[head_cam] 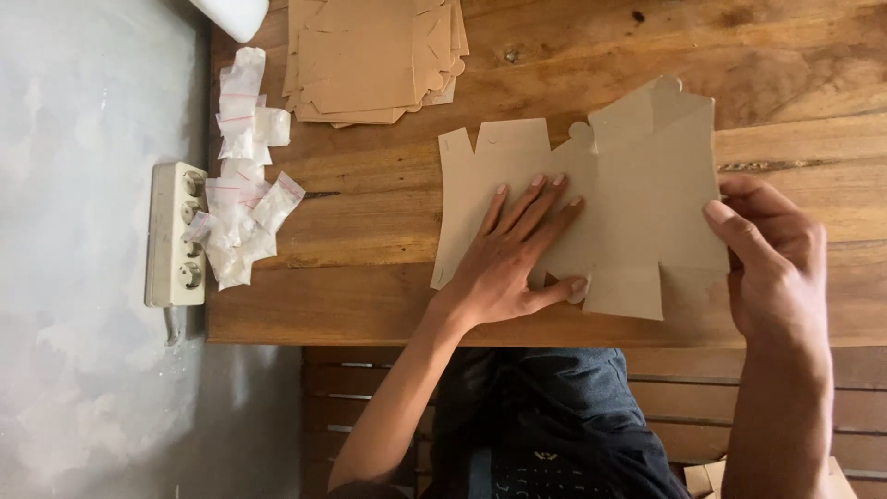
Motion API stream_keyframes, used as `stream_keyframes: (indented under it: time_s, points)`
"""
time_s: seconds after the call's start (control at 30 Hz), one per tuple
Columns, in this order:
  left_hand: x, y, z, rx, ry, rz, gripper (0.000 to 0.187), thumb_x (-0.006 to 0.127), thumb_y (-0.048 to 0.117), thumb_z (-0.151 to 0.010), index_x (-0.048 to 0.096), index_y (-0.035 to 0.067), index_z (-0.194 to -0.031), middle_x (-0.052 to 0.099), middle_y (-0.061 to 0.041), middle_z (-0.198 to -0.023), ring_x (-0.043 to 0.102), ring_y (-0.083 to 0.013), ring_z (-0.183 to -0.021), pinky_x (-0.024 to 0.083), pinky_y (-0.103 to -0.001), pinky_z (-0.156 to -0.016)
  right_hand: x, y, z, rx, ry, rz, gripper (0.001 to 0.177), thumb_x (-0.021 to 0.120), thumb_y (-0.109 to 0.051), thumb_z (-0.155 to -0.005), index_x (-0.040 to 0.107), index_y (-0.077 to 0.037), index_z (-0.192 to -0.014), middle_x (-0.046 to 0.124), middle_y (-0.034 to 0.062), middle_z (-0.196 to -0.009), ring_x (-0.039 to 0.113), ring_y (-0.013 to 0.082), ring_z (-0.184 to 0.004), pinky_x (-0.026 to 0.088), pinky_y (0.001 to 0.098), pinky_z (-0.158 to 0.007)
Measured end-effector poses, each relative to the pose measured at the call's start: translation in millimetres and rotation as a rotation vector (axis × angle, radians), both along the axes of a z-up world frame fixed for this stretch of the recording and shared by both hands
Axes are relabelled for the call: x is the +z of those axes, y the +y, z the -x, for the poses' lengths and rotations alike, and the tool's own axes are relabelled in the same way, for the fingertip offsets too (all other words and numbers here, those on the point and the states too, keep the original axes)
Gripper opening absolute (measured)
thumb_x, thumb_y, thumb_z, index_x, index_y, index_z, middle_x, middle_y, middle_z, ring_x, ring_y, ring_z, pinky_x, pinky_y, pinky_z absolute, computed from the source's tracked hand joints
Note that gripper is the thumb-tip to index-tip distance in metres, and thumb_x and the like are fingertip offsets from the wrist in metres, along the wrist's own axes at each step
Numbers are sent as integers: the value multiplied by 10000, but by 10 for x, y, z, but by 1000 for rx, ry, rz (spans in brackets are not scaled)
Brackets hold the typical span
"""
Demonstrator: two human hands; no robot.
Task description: The person folds flat cardboard pieces along pre-scored lines on a wooden table, pressing each crease with both hands. They handle multiple pieces one at a time, unfolding and refolding them to create creases, then stacking the folded pieces on the table.
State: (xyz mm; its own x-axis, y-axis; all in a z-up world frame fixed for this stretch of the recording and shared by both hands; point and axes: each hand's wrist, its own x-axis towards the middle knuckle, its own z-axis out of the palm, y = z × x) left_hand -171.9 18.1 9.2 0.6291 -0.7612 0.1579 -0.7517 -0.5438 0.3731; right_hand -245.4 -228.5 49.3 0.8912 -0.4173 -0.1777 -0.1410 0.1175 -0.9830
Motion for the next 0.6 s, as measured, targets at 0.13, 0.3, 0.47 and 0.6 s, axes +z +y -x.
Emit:
stream_keyframes:
  time_s: [0.13, 0.3, 0.47, 0.6]
  points:
    - [7, 7, -2, 4, 21, 23, 836, 543, 631, -988, 307, 144, -1626, 223, -110, -1731, 210, -309, -1633, 159, -564, -1338, 61, 157, -83, 73, -54, -52, 238, 590, -121, -1025, 622, -40, -1247, 694, 51, -1144, 675, 128, -1057, 545, 232, -955]
    - [-38, 21, 2, 3, 14, 51, 834, 607, 597, -994, 301, 158, -1634, 222, -108, -1736, 221, -320, -1641, 171, -571, -1350, 203, 421, -201, 142, -59, -23, 230, 581, -148, -1026, 629, -40, -1223, 697, 55, -1174, 668, 132, -1079, 545, 244, -976]
    - [-89, 15, -29, -10, 83, 29, 824, 565, 546, -979, 287, 130, -1633, 182, -85, -1738, 149, -291, -1641, 68, -552, -1361, 277, 672, -343, 302, -45, 158, 361, 587, -194, -1006, 607, 9, -1304, 685, 95, -1197, 638, 156, -1090, 506, 258, -952]
    - [-448, 94, -58, -63, 77, 196, 596, 640, 479, -829, 574, 150, -1322, 737, -53, -1182, 453, -372, -1448, 10, -542, -1324, 213, 825, -378, 454, -187, 288, 279, 584, -83, -1002, 624, -22, -1272, 630, 140, -1307, 614, 229, -1250, 522, 400, -1096]
